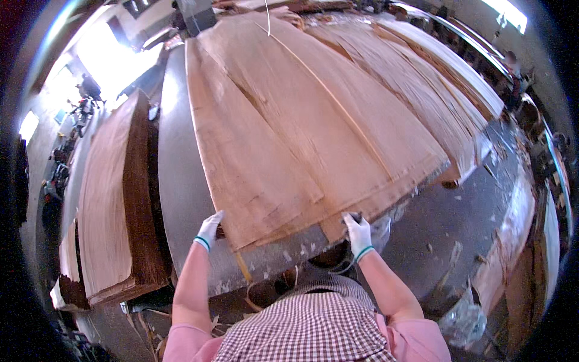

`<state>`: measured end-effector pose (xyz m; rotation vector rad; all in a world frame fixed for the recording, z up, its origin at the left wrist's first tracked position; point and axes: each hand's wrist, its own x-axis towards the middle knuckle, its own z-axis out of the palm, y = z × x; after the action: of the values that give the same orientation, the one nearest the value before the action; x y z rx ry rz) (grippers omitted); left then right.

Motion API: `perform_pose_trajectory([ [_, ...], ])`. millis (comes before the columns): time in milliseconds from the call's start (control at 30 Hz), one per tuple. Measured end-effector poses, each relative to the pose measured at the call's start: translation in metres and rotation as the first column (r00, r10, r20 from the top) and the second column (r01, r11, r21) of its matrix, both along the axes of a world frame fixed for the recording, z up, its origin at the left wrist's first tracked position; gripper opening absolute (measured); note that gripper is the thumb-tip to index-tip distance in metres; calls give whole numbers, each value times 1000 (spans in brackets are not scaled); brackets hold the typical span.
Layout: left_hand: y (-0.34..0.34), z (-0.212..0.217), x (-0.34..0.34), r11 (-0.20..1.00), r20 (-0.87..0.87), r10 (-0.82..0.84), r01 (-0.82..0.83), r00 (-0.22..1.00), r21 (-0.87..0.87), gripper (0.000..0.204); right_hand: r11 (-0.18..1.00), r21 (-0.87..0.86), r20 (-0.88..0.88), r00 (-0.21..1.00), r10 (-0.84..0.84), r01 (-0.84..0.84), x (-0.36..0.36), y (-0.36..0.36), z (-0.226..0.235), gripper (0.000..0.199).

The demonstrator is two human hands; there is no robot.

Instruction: The person lifts and flips large thin wood sheets onto a stack, using a long stick to assist with flipping and a blade to cut and trim sections of the wood by hand.

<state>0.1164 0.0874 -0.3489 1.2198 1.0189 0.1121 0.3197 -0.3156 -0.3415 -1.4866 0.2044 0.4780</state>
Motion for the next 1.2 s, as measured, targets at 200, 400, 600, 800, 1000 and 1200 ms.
perform_pose_trajectory([
  [200, 7, 13, -46, 920, -53, -166, 174, 985, 351, 40, 898, -410, 422, 841, 340, -158, -6, 68, -8, 43],
  [400, -68, 37, -45, 970, 333, -89, 5, 939, 245, 33, 457, -887, 223, 804, 551, -67, 46, 125, 14, 38],
  [600, -97, 64, -25, 927, 286, -269, 167, 920, 336, 59, 688, -699, 507, 544, 669, -193, -30, 218, 84, 25],
  [800, -61, 74, -44, 870, 352, -199, 0, 915, 493, 68, 670, -697, 425, 605, 674, -257, -32, 231, 75, 46],
  [1000, -14, 44, -105, 968, 392, 50, -141, 919, 208, 64, 235, -962, -10, 883, 469, -136, 43, 159, 24, 81],
  [1200, 4, 57, -105, 975, 373, -66, -20, 925, 223, 70, 402, -916, 297, 654, 695, -11, -5, 206, 64, 26],
])
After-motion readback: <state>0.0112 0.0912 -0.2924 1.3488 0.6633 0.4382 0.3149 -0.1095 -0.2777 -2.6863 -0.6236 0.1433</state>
